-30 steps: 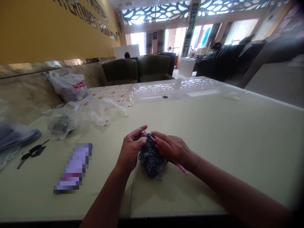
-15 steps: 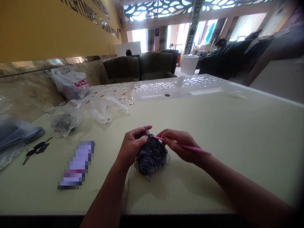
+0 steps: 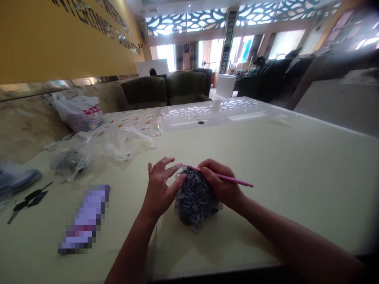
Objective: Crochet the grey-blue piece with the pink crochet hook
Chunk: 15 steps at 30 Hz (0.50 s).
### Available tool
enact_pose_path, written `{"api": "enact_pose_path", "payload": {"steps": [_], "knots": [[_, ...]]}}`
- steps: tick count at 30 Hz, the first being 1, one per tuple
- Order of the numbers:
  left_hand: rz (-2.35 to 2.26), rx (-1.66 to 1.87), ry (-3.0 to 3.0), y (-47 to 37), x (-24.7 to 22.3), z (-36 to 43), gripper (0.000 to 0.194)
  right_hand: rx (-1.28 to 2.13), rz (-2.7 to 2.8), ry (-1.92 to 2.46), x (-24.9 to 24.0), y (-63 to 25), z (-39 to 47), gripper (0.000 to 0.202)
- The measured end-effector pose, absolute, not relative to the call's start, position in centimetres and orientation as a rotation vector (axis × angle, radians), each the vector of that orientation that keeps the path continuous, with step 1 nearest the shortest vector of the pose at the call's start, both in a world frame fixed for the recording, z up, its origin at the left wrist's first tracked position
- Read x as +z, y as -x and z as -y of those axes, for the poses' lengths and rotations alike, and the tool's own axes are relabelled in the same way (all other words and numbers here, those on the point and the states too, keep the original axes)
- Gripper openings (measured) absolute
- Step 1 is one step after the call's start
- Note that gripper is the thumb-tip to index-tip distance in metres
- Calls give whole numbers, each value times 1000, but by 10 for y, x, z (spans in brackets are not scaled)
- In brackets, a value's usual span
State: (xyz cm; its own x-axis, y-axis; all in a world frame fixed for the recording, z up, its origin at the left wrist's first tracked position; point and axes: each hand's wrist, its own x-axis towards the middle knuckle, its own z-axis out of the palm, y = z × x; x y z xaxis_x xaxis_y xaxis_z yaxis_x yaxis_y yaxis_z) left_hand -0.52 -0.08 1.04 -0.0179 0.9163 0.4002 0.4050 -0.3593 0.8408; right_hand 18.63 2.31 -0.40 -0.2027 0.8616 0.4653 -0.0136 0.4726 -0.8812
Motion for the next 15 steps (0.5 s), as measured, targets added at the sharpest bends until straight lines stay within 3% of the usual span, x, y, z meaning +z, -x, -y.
{"api": "enact_pose_path", "payload": {"steps": [4, 10, 15], "knots": [[-1209, 1353, -1447, 6, 8, 2, 33, 1087, 1490, 722, -1, -187, -24, 28], [-837, 1285, -874, -6, 2, 6, 72, 1187, 1460, 713, -6, -181, -19, 31], [-828, 1257, -836, -9, 3, 9, 82, 1172, 1529, 707, -9, -178, -18, 29]]}}
